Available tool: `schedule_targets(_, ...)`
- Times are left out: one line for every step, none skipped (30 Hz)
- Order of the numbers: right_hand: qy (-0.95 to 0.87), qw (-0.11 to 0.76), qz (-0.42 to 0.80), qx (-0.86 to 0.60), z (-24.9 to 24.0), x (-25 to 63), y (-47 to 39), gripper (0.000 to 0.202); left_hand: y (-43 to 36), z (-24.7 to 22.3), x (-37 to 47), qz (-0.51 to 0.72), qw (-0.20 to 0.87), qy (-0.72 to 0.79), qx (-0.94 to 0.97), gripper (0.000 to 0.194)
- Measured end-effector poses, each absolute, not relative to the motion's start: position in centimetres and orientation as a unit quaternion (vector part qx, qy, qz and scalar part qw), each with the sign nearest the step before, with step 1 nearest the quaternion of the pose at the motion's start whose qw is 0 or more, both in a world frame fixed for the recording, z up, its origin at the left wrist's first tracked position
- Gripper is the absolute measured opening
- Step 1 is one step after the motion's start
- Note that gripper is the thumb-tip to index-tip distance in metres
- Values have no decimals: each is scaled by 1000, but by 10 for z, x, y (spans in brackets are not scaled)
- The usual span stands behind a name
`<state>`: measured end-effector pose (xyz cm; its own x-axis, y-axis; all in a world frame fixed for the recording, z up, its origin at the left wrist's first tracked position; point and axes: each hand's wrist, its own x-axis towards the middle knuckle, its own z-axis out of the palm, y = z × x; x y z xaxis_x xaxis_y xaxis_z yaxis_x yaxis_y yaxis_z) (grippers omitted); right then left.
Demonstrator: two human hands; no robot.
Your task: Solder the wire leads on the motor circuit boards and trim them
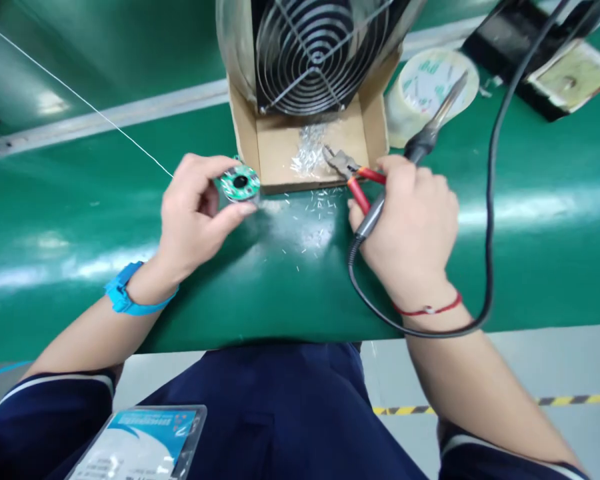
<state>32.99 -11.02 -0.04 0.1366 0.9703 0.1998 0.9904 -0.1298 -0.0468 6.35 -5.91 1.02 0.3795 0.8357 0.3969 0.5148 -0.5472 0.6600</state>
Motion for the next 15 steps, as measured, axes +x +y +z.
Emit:
schedule_targets(-651,93,-44,-752,-3,329,-107,65,-46,9,58,375,214,444,785,49)
schedule_targets(-653,114,-33,-748,-6,329,-106,65,-30,8,53,375,211,474,768,51)
schedule_targets(-656,147,-25,-740,-8,330,-105,66,-13,6,48,368,209,506,751,52)
schedule_targets(-656,186,-20,-731,-10,331,-106,66,5,3,44,362,206,535,736,50)
schedule_targets(-655,225,-16,-721,-12,333,-107,65,23,1,40,350,204,555,727,46)
schedule_targets(-644,274,-9,-714,-13,336,-108,62,41,-1,37,350,194,571,717,40)
schedule_targets(-640,300,-3,-707,-14,340,-109,57,57,-2,33,351,180,585,708,34)
schedule_targets(-637,322,-3,-700,-15,343,-110,52,73,-3,31,346,170,597,703,31)
schedule_targets(-630,342,0,-697,-16,347,-110,49,87,-3,28,340,163,612,696,30)
schedule_targets(-621,362,6,-695,-17,351,-109,47,100,-3,25,327,158,629,688,31)
schedule_targets(-615,376,20,-693,-18,354,-108,45,112,-3,23,313,157,646,678,34)
schedule_targets(-608,390,39,-690,-19,357,-107,45,122,-2,21,299,158,663,668,36)
schedule_targets(-600,405,61,-688,-20,360,-106,47,130,-1,19,286,162,678,657,37)
schedule_targets(-591,418,81,-685,-21,361,-104,49,135,0,17,275,167,691,648,38)
schedule_targets(-582,432,98,-682,-22,363,-103,51,138,2,16,267,171,699,641,40)
